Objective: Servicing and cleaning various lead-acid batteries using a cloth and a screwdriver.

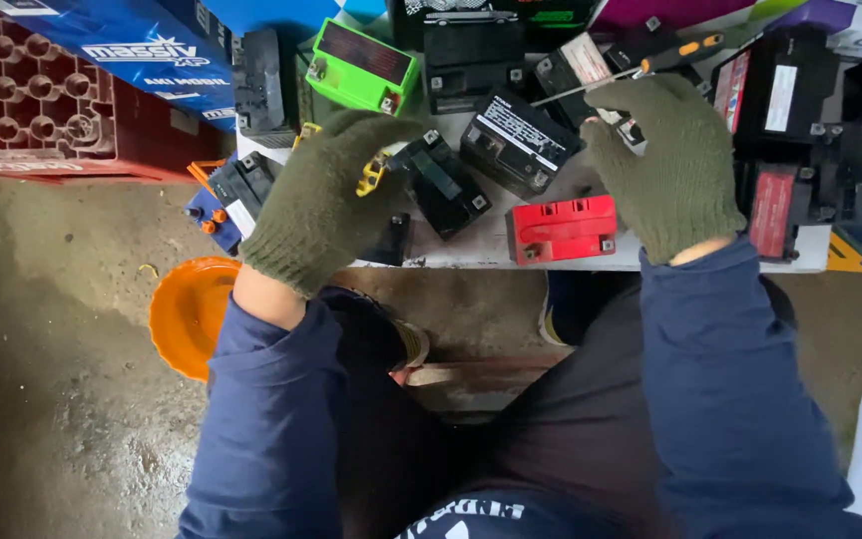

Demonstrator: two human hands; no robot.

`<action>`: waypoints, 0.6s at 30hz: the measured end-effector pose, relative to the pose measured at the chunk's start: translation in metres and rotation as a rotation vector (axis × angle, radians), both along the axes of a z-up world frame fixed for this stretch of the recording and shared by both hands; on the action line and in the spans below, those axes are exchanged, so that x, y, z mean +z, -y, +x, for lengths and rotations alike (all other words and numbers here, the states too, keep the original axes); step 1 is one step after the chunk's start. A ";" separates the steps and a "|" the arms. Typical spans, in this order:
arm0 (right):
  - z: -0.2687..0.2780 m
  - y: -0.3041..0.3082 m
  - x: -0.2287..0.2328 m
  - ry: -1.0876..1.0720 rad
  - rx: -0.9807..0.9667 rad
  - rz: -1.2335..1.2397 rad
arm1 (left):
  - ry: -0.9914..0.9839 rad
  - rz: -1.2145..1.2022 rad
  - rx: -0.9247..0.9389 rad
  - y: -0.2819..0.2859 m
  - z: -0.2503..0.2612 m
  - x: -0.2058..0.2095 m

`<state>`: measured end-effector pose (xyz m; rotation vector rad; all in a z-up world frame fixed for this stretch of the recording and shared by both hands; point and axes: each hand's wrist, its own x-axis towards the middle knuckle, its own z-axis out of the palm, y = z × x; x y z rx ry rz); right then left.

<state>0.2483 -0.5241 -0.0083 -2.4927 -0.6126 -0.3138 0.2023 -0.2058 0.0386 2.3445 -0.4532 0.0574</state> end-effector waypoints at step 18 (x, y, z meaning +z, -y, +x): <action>0.009 -0.025 -0.038 -0.025 0.114 -0.403 | 0.022 0.172 -0.237 0.012 0.017 -0.048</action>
